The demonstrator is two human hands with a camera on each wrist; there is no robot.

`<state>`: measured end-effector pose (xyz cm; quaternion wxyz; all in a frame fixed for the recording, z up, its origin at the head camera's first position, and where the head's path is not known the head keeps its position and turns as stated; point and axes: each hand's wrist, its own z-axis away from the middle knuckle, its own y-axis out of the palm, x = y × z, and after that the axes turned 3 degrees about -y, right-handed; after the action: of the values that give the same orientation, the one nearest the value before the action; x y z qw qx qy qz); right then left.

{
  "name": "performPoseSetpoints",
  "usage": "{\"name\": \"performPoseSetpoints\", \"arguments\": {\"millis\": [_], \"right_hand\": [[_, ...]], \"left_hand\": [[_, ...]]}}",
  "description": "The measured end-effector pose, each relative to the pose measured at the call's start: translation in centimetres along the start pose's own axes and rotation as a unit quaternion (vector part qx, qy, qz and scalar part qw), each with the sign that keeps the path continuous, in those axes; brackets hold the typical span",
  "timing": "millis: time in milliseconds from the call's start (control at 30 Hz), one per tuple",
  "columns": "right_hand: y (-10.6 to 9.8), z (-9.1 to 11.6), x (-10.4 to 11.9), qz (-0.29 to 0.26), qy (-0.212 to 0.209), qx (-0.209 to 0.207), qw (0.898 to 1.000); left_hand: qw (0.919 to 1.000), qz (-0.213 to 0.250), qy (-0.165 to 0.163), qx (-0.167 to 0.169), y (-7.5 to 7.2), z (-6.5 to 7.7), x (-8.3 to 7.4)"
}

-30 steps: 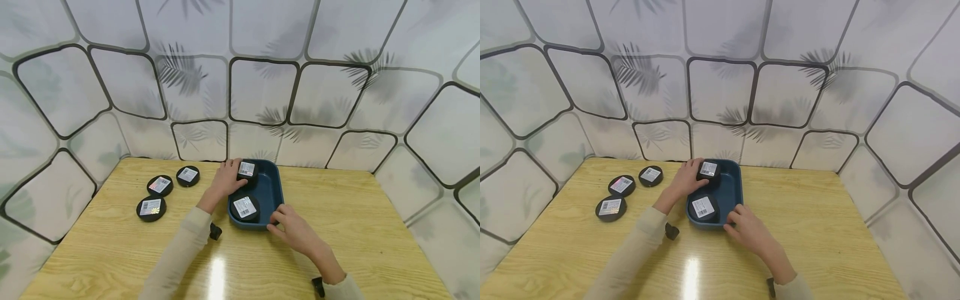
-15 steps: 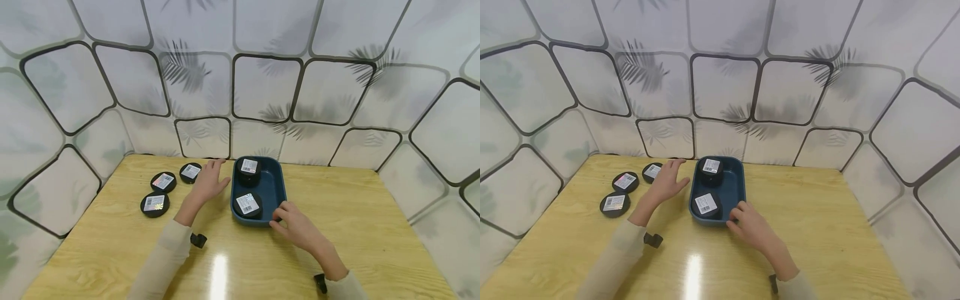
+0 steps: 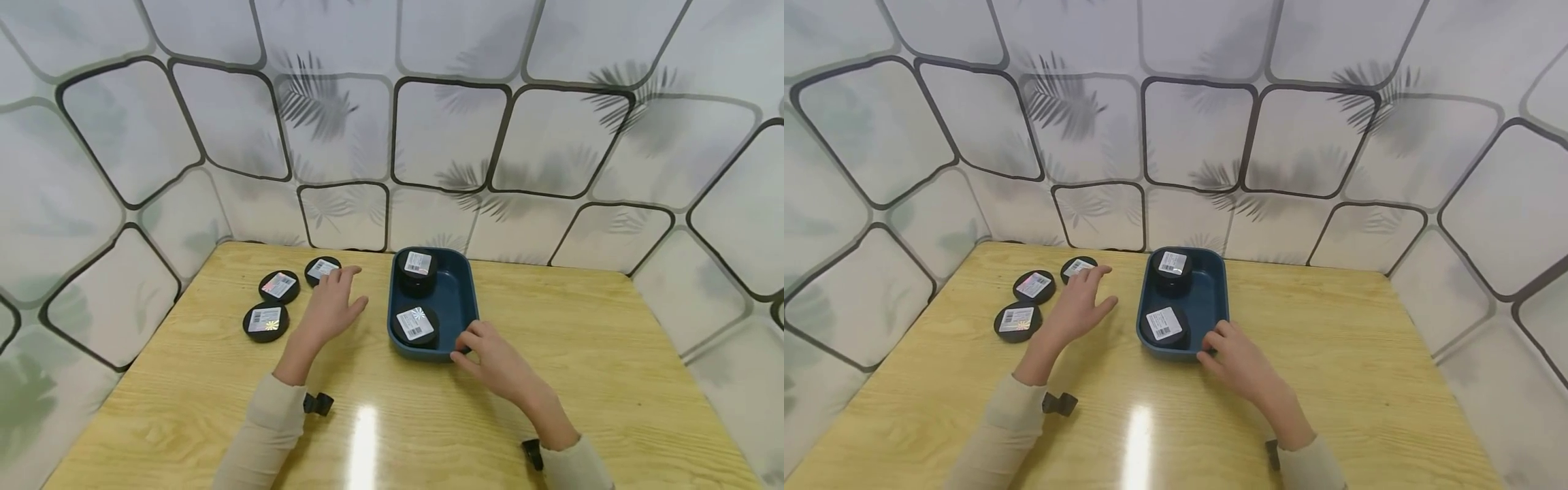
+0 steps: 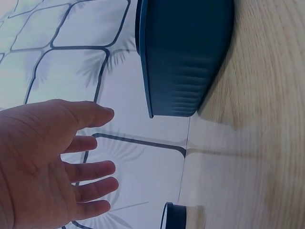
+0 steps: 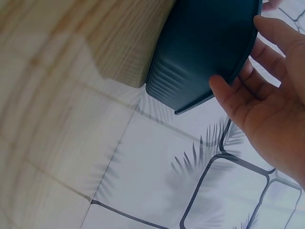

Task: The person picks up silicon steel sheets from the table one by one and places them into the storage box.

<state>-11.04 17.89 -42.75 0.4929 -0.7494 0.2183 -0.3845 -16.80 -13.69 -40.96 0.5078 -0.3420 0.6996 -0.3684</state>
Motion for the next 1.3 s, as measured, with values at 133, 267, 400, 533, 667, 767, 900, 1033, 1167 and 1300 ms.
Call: {"name": "performPoseSetpoints", "arguments": {"millis": [133, 267, 400, 533, 667, 767, 900, 1033, 1167, 1300], "right_hand": [[0.0, -0.1, -0.2, 0.005, -0.003, 0.001, 1.000], [0.0, -0.1, -0.3, 0.003, -0.007, 0.002, 1.000], [-0.2, 0.0, -0.2, 0.005, -0.010, -0.003, 1.000], [-0.3, 0.0, -0.2, 0.012, -0.008, -0.002, 1.000], [-0.2, -0.1, -0.1, 0.015, -0.015, -0.004, 1.000], [-0.1, -0.1, -0.1, 0.013, -0.015, -0.007, 1.000], [0.0, -0.1, -0.2, 0.012, -0.016, -0.008, 1.000], [0.0, -0.1, -0.2, 0.010, -0.023, -0.011, 1.000], [0.0, 0.0, -0.1, 0.005, -0.017, -0.011, 1.000], [-0.1, 0.0, -0.1, 0.005, -0.008, -0.004, 1.000]], "left_hand": [[0.9997, -0.023, 0.006, 0.010, 0.2, 0.0, 0.0], [0.9990, -0.040, 0.010, 0.016, 0.1, 0.2, 0.0], [0.9992, -0.040, 0.010, 0.002, -0.2, 0.5, 0.0], [0.9993, -0.038, 0.005, 0.001, -0.6, 0.6, 0.1], [0.9992, -0.039, -0.005, 0.012, -0.9, 0.7, 0.3], [0.9991, -0.039, -0.005, 0.016, -1.1, 0.7, 0.4], [0.9991, -0.038, -0.005, 0.017, -1.3, 0.8, 0.6], [0.9989, -0.042, -0.006, 0.018, -1.4, 0.9, 0.8], [0.9990, -0.042, -0.003, 0.016, -1.4, 0.9, 0.9], [0.9986, -0.050, -0.004, 0.014, -1.4, 0.8, 1.0]]}}
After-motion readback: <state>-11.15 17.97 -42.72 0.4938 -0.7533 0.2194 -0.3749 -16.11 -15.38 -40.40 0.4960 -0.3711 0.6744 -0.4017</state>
